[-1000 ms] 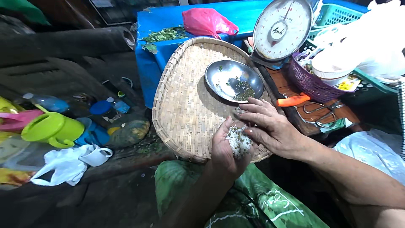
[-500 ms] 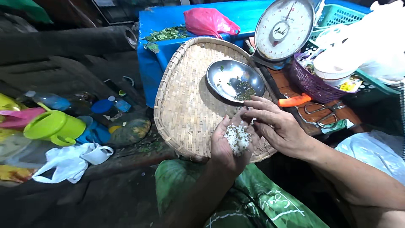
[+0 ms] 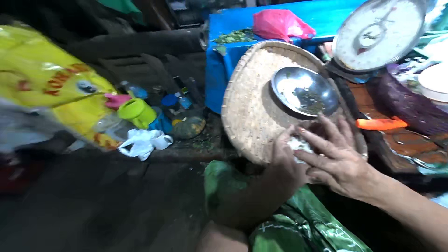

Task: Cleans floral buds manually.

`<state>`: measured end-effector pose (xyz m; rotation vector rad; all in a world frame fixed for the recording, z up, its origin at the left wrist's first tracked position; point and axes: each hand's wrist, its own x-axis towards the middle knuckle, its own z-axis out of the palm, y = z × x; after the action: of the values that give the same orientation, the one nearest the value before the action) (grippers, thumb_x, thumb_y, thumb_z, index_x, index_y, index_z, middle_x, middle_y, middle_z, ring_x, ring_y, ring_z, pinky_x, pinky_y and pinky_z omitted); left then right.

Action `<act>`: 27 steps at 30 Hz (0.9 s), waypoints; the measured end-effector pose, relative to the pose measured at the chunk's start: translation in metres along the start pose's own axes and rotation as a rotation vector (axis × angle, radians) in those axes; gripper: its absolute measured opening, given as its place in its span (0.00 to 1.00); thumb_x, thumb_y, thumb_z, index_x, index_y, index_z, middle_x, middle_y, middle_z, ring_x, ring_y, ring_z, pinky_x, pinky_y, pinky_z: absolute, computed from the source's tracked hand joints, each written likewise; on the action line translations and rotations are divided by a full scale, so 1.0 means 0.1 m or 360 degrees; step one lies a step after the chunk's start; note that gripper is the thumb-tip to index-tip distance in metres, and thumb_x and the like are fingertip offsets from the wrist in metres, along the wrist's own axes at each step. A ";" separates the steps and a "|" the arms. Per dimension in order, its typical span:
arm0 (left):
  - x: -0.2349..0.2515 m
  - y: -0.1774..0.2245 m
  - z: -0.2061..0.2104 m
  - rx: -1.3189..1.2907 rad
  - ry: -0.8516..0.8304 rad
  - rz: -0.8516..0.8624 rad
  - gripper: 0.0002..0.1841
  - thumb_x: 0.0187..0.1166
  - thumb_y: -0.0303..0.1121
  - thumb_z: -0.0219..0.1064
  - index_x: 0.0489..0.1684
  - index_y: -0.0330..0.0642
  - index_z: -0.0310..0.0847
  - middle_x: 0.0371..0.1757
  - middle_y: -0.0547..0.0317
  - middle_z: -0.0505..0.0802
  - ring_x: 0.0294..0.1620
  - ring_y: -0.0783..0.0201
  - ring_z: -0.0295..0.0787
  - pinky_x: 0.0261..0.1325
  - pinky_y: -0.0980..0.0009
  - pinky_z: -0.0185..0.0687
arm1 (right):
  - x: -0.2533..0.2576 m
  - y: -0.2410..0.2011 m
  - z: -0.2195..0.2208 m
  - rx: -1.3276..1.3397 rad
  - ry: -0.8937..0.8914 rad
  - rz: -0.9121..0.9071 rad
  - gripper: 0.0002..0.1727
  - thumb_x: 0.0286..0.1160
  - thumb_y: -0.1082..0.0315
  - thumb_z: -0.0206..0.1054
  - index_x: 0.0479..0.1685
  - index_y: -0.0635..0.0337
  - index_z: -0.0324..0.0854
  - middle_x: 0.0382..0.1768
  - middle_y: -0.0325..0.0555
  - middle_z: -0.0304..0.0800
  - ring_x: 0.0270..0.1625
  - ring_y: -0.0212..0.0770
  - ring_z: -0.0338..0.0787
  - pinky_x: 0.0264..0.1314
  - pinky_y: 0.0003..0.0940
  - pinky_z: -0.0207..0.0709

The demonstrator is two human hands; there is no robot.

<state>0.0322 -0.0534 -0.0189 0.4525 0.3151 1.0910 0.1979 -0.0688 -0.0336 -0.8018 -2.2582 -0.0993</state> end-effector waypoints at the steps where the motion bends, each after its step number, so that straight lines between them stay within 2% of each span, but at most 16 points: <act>1: 0.04 0.00 0.11 -0.0168 0.0168 -0.0103 0.20 0.91 0.40 0.39 0.48 0.44 0.81 0.36 0.59 0.89 0.38 0.69 0.89 0.43 0.71 0.86 | 0.00 0.04 0.01 -0.0004 0.0017 0.0013 0.26 0.91 0.41 0.48 0.69 0.39 0.86 0.88 0.45 0.69 0.95 0.60 0.48 0.90 0.77 0.27; 2: 0.07 0.02 0.16 -0.0315 0.0250 -0.0223 0.20 0.89 0.43 0.42 0.44 0.44 0.80 0.35 0.56 0.89 0.37 0.65 0.89 0.41 0.68 0.86 | 0.00 0.07 0.01 -0.0014 0.0043 0.0024 0.26 0.91 0.41 0.48 0.67 0.39 0.87 0.87 0.46 0.70 0.95 0.62 0.49 0.89 0.78 0.27; 5: 0.08 0.04 0.19 -0.0503 0.0255 -0.0440 0.18 0.89 0.48 0.44 0.51 0.47 0.76 0.42 0.57 0.88 0.44 0.64 0.88 0.47 0.66 0.85 | 0.02 0.12 0.00 -0.0041 0.0081 0.0062 0.28 0.91 0.40 0.47 0.65 0.42 0.89 0.85 0.52 0.73 0.92 0.69 0.52 0.88 0.79 0.27; 7: 0.08 0.04 0.19 -0.0491 0.0244 -0.0468 0.18 0.89 0.49 0.44 0.52 0.48 0.76 0.41 0.57 0.88 0.43 0.65 0.88 0.46 0.67 0.85 | 0.02 0.13 -0.02 -0.0060 0.0082 0.0067 0.29 0.91 0.39 0.45 0.66 0.42 0.88 0.85 0.54 0.71 0.93 0.70 0.51 0.88 0.79 0.27; 9: 0.08 0.05 0.17 -0.0471 0.0185 -0.0467 0.19 0.90 0.51 0.43 0.49 0.49 0.76 0.41 0.58 0.87 0.43 0.65 0.88 0.47 0.68 0.85 | 0.00 0.14 -0.02 -0.0046 0.0125 0.0077 0.28 0.90 0.39 0.47 0.69 0.41 0.87 0.86 0.55 0.69 0.93 0.70 0.51 0.88 0.79 0.29; 11: 0.08 0.03 0.15 -0.0456 0.0130 -0.0404 0.23 0.90 0.52 0.40 0.44 0.47 0.77 0.37 0.58 0.88 0.39 0.65 0.89 0.43 0.69 0.86 | -0.03 0.17 -0.03 -0.0051 0.0189 0.0075 0.26 0.89 0.41 0.50 0.69 0.41 0.86 0.87 0.55 0.69 0.93 0.70 0.51 0.88 0.80 0.30; 15: 0.09 0.02 0.13 -0.0448 0.0032 -0.0289 0.28 0.90 0.53 0.35 0.52 0.46 0.81 0.42 0.56 0.90 0.42 0.62 0.89 0.44 0.67 0.86 | -0.07 0.23 -0.03 -0.0117 0.0213 0.0083 0.27 0.89 0.41 0.51 0.71 0.41 0.85 0.86 0.55 0.69 0.92 0.73 0.50 0.86 0.82 0.30; 20: 0.08 -0.02 0.10 -0.0476 0.0014 -0.0281 0.25 0.89 0.51 0.38 0.47 0.47 0.80 0.40 0.57 0.90 0.40 0.64 0.90 0.42 0.68 0.86 | -0.02 0.09 -0.07 -0.0093 0.0227 0.0082 0.24 0.91 0.44 0.51 0.68 0.42 0.86 0.87 0.53 0.68 0.94 0.67 0.49 0.89 0.77 0.29; 22: 0.09 -0.05 0.06 -0.0434 -0.0058 -0.0288 0.28 0.89 0.53 0.37 0.55 0.47 0.83 0.46 0.58 0.91 0.46 0.66 0.90 0.48 0.69 0.86 | 0.00 0.08 -0.12 -0.0038 0.0276 0.0119 0.21 0.91 0.49 0.53 0.63 0.44 0.88 0.85 0.53 0.71 0.94 0.65 0.49 0.90 0.76 0.29; 25: 0.10 -0.04 0.03 -0.0413 -0.0163 -0.0304 0.31 0.89 0.51 0.33 0.68 0.44 0.80 0.59 0.55 0.91 0.59 0.61 0.88 0.60 0.65 0.84 | 0.03 0.07 -0.20 0.0053 0.0344 0.0224 0.14 0.88 0.58 0.59 0.48 0.50 0.91 0.79 0.54 0.79 0.93 0.62 0.55 0.91 0.73 0.34; 27: 0.10 -0.04 0.03 -0.0460 -0.0185 -0.0311 0.33 0.89 0.50 0.31 0.71 0.41 0.78 0.65 0.52 0.89 0.66 0.58 0.85 0.65 0.62 0.82 | 0.06 0.08 -0.24 0.0103 0.0364 0.0287 0.13 0.85 0.62 0.62 0.40 0.53 0.92 0.76 0.53 0.82 0.92 0.61 0.58 0.91 0.72 0.35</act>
<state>0.0407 -0.0463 -0.0186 0.2206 0.0932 0.8979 0.2142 -0.0668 -0.0133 -0.9078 -1.9568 -0.0313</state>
